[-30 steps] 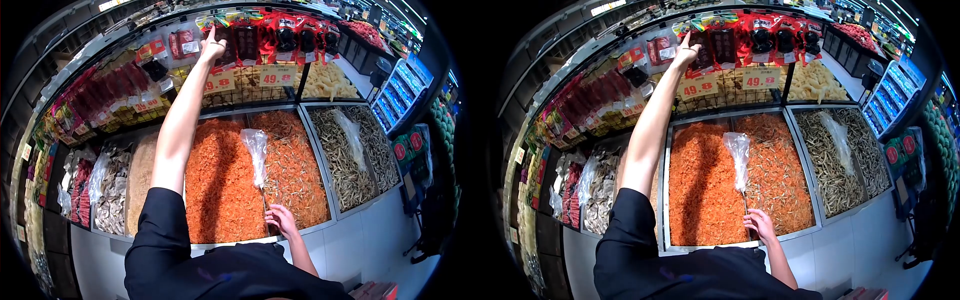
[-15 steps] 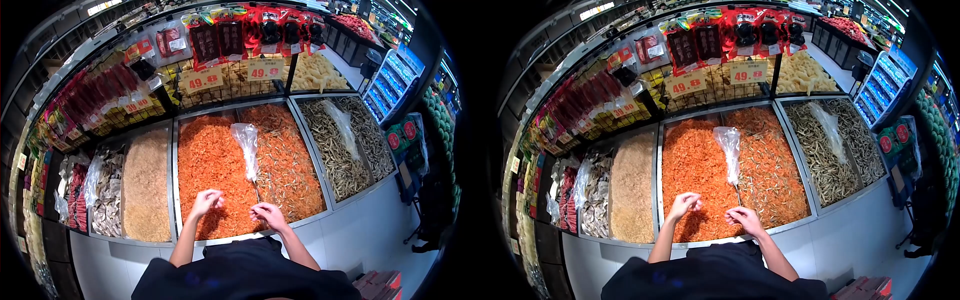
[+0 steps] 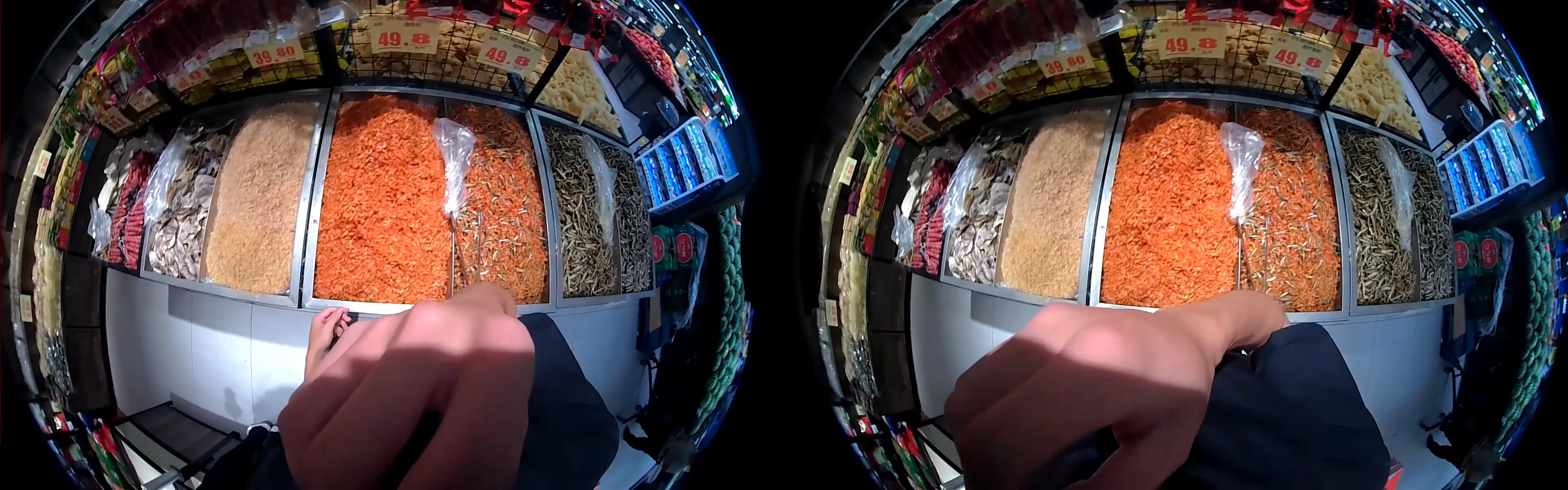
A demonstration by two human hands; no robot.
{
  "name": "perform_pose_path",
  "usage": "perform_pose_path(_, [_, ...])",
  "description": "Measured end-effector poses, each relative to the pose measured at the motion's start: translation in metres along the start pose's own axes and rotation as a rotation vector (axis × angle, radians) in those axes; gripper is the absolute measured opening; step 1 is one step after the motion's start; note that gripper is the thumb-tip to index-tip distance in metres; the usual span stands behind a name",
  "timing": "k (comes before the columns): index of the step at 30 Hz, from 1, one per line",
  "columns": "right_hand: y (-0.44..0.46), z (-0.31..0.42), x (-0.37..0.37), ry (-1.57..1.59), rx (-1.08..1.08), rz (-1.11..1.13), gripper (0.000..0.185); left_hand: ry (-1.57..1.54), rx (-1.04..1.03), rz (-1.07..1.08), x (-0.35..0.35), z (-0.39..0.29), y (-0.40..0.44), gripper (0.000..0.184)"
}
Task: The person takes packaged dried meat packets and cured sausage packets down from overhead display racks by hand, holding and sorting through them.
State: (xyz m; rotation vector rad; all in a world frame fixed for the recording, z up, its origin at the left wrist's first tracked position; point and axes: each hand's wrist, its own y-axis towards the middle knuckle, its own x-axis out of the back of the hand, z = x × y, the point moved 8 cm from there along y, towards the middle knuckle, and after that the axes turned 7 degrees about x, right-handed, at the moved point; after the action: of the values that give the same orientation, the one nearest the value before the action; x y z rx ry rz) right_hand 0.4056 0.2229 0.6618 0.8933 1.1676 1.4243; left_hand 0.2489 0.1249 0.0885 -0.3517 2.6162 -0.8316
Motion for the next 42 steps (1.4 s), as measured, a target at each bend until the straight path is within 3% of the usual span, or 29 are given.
perform_pose_path(1, [0.005,-0.014,-0.016,-0.058,-0.214,0.29,0.024,-0.029,0.015,-0.039,0.017,0.016,-0.001,0.022])
perform_pose_path(2, [0.003,-0.031,-0.028,-0.052,-0.216,0.29,0.024,-0.061,0.042,-0.091,0.037,0.035,-0.004,0.022])
perform_pose_path(4, [-0.006,-0.052,-0.031,0.227,0.143,-0.171,0.023,-0.122,0.096,-0.192,0.08,0.079,-0.013,0.022])
perform_pose_path(7, [-0.016,-0.092,-0.062,0.312,0.273,-0.283,0.027,-0.226,0.182,-0.357,0.14,0.142,-0.041,0.023])
perform_pose_path(12, [0.011,-0.139,-0.094,0.23,0.254,-0.267,0.031,-0.402,0.327,-0.567,0.217,0.237,-0.101,0.023])
perform_pose_path(14, [0.019,-0.17,-0.101,0.293,0.2,-0.377,0.029,-0.453,0.357,-0.608,0.239,0.261,-0.122,0.024])
perform_pose_path(18, [0.019,-0.232,-0.149,0.306,0.197,-0.411,0.02,-0.513,0.352,-0.657,0.279,0.282,-0.156,0.025])
perform_pose_path(20, [0.027,-0.247,-0.161,0.347,0.146,-0.308,0.017,-0.535,0.296,-0.671,0.296,0.279,-0.17,0.026])
perform_pose_path(22, [0.034,-0.278,-0.167,0.599,-0.035,-0.461,0.016,-0.557,0.213,-0.665,0.31,0.266,-0.175,0.027])
perform_pose_path(24, [0.04,-0.305,-0.184,0.691,0.001,-0.36,0.015,-0.61,0.087,-0.631,0.323,0.25,-0.176,0.03])
perform_pose_path(26, [0.04,-0.323,-0.203,0.662,0.2,-0.293,0.016,-0.649,0.074,-0.655,0.337,0.249,-0.178,0.03])
perform_pose_path(27, [0.042,-0.333,-0.203,0.545,0.27,-0.057,0.016,-0.662,0.064,-0.656,0.348,0.268,-0.174,0.03])
perform_pose_path(28, [0.043,-0.333,-0.209,0.554,0.263,-0.05,0.016,-0.673,0.012,-0.684,0.359,0.287,-0.174,0.031])
perform_pose_path(30, [0.043,-0.347,-0.223,0.675,-0.016,-0.201,0.017,-0.694,-0.048,-0.716,0.366,0.297,-0.179,0.032])
perform_pose_path(31, [0.039,-0.352,-0.229,0.694,0.128,-0.234,0.017,-0.732,0.06,-0.739,0.354,0.297,-0.195,0.033])
perform_pose_path(32, [0.041,-0.35,-0.224,0.702,0.119,-0.236,0.017,-0.769,0.173,-0.761,0.348,0.317,-0.203,0.035])
perform_pose_path(34, [0.046,-0.355,-0.212,0.688,-0.154,-0.122,0.013,-0.784,0.14,-0.715,0.341,0.336,-0.216,0.038])
perform_pose_path(35, [0.038,-0.362,-0.207,0.69,-0.148,0.068,0.008,-0.791,0.169,-0.722,0.335,0.345,-0.222,0.038])
perform_pose_path(36, [0.026,-0.373,-0.195,0.639,-0.197,-0.015,0.008,-0.798,0.2,-0.73,0.327,0.354,-0.23,0.038])
perform_pose_path(37, [0.002,-0.391,-0.18,0.588,-0.398,-0.01,0.008,-0.805,0.231,-0.738,0.318,0.358,-0.236,0.038])
perform_pose_path(42, [-0.158,-0.452,-0.087,0.1,-0.973,-0.324,0.014,-0.714,0.307,-0.781,0.312,0.335,-0.241,0.036])
